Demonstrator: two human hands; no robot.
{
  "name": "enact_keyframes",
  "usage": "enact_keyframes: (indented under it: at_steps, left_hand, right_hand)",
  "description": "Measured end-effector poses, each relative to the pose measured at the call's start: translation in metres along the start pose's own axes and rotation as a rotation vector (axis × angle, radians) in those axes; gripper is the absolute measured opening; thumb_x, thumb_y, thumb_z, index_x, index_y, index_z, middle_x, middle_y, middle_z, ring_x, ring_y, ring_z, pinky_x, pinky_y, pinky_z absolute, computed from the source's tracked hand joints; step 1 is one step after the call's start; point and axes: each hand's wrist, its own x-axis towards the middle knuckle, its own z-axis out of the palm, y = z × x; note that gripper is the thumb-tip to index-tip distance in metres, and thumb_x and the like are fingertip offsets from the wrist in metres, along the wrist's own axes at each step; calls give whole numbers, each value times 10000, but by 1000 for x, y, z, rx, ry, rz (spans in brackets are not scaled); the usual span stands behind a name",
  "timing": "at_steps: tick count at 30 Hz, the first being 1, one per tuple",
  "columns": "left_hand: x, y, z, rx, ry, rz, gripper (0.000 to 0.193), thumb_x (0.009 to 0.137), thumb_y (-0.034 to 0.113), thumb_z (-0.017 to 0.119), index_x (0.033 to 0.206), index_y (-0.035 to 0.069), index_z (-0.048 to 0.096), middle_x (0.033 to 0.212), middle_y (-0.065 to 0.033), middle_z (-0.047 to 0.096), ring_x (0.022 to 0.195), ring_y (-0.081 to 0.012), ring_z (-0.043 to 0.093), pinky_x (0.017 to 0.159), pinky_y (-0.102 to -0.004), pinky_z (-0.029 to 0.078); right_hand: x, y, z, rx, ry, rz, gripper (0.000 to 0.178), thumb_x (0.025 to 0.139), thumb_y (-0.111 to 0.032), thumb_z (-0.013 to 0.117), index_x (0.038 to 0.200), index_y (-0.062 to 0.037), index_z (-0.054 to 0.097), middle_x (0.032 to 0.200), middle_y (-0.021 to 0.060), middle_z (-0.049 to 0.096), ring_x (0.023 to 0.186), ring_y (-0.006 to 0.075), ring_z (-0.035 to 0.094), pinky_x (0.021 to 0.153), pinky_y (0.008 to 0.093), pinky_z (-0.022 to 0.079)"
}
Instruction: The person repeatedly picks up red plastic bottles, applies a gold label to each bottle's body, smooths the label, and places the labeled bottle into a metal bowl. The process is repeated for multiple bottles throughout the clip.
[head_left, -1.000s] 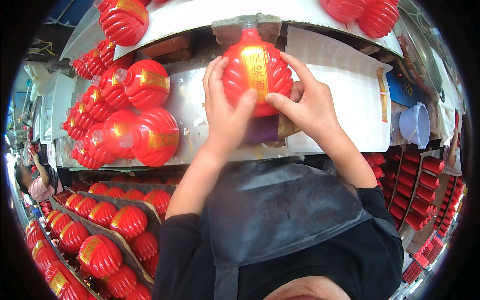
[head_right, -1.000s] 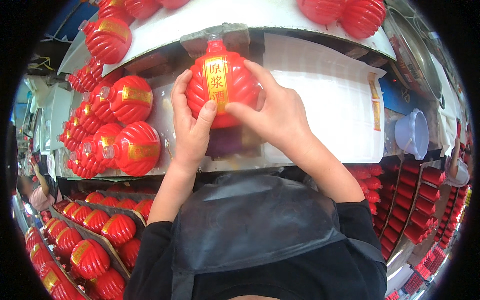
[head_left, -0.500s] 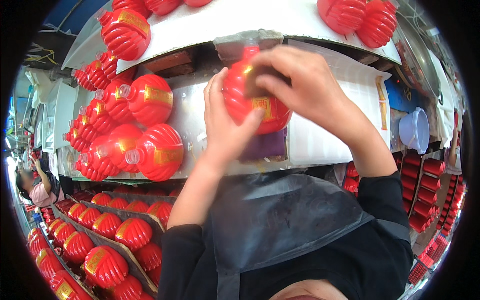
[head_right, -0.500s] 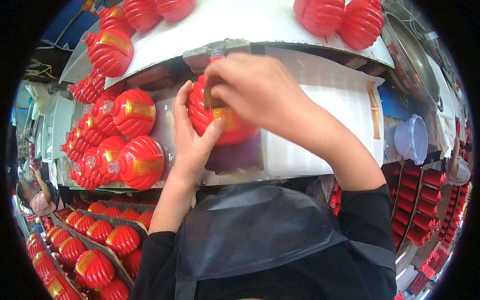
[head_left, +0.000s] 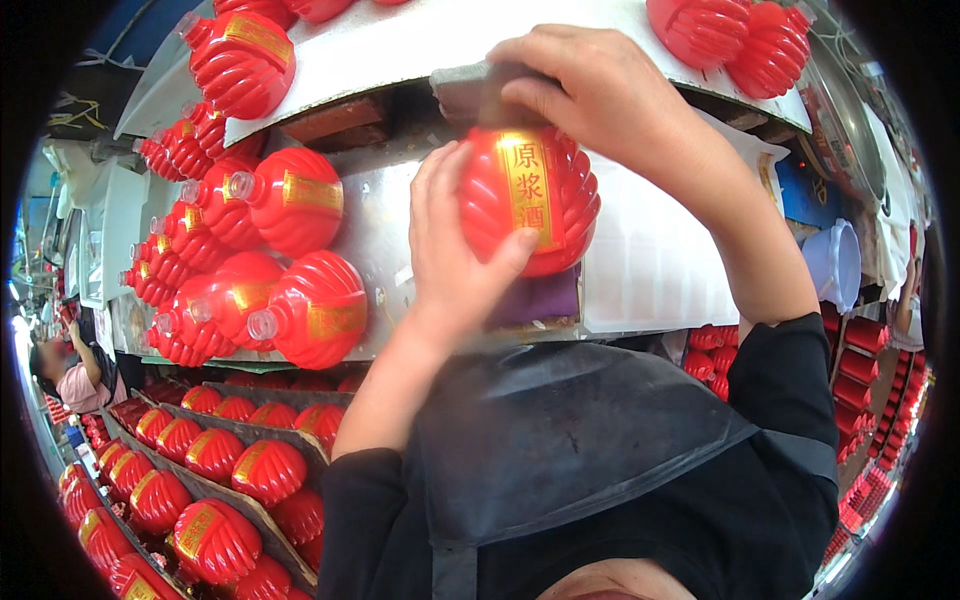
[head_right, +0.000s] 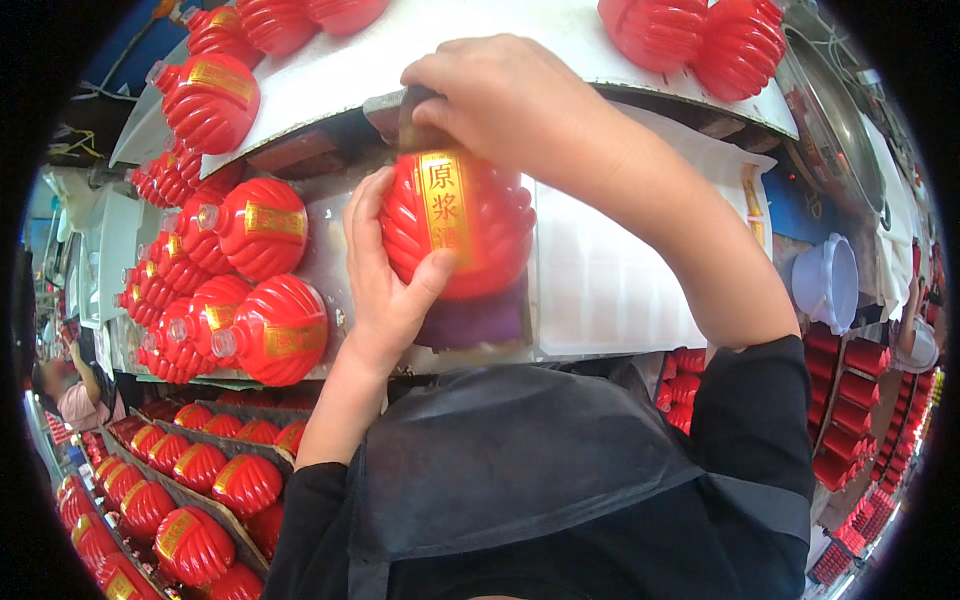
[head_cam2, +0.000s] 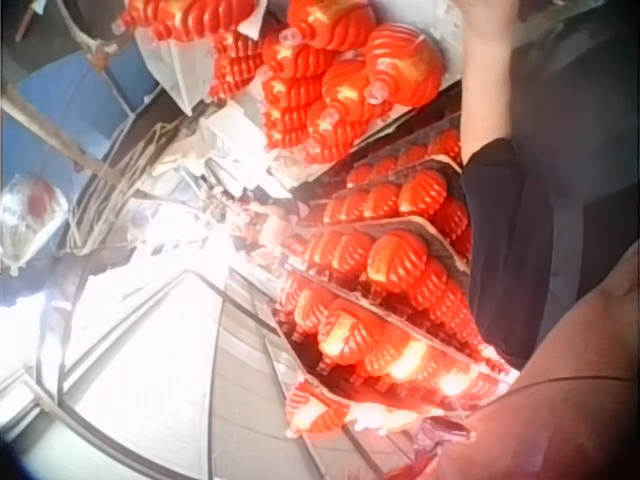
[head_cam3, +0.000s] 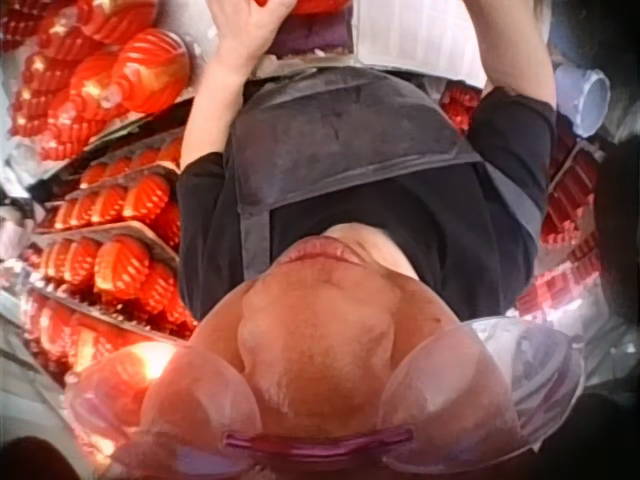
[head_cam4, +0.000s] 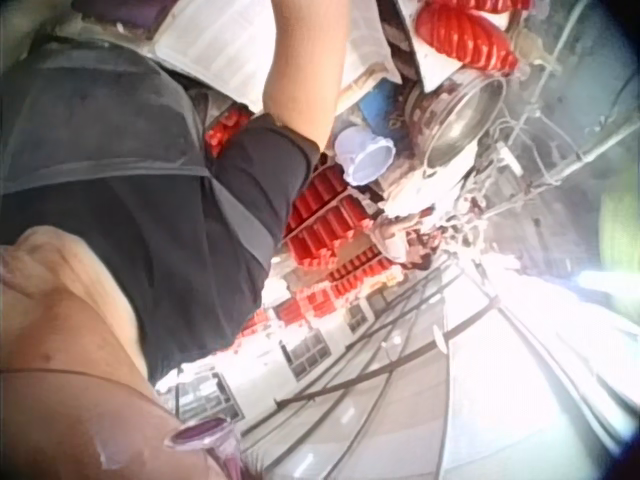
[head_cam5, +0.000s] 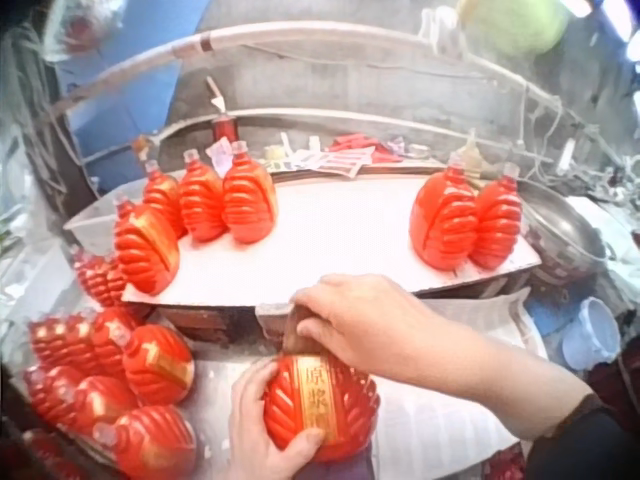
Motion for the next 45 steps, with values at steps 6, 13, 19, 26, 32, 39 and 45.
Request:
enact_keyframes:
  at_steps: [6,13,19,26,32,39,45]
  left_hand:
    - [-1,-12,-2,-180,1,-18,825,1035,662,435,1509,-14,463,1536,-229,440,1448,-389,410,1210,-466,312]
    - [-1,-20,8,-434,19,-48,775,1096,610,323,1536,-21,419,1572,-193,420,1480,-311,386,1235,-418,279]
    - [-5,-8,3,-613,-30,-140,752,1121,572,291,1583,-20,330,1582,-142,417,1465,-239,401,1232,-388,301]
    - [1,-9,4,-705,18,-187,731,1118,575,313,1555,-8,369,1559,-135,444,1458,-230,405,1231,-389,300]
    - [27,1,-11,-615,-114,-274,624,1012,356,640,1492,20,428,1465,-139,519,1366,-226,493,1169,-373,381]
    - [67,-3,-15,-639,-296,-481,905,812,190,870,1544,26,364,1431,-173,542,1296,-239,575,1129,-382,452]
    - [63,2,-18,-645,-292,-433,1022,742,181,915,1571,25,340,1428,-179,557,1317,-257,569,1138,-391,451]
  right_hand:
    - [-46,-17,2,68,120,-187,178,814,-105,792,987,-79,759,958,65,761,854,268,750,726,352,600]
    - [-102,-80,4,226,192,-395,153,799,-73,757,950,-99,761,986,77,769,898,215,767,777,345,624]
    - [-101,-53,2,234,365,14,324,725,61,770,1015,-81,759,1024,94,771,947,264,751,785,365,600]
    - [-128,-74,9,349,172,-83,233,748,17,794,964,-54,746,972,93,768,930,264,753,758,353,588]
    - [-72,-36,2,419,251,336,255,960,-62,689,1206,4,675,1123,167,739,982,251,741,838,352,582]
    - [-42,0,23,223,195,318,292,962,-127,702,1236,-28,688,1145,184,731,985,309,736,871,362,579]
    - [-39,-4,-4,561,217,427,306,919,-32,735,1219,3,685,1114,135,741,983,206,745,865,332,595]
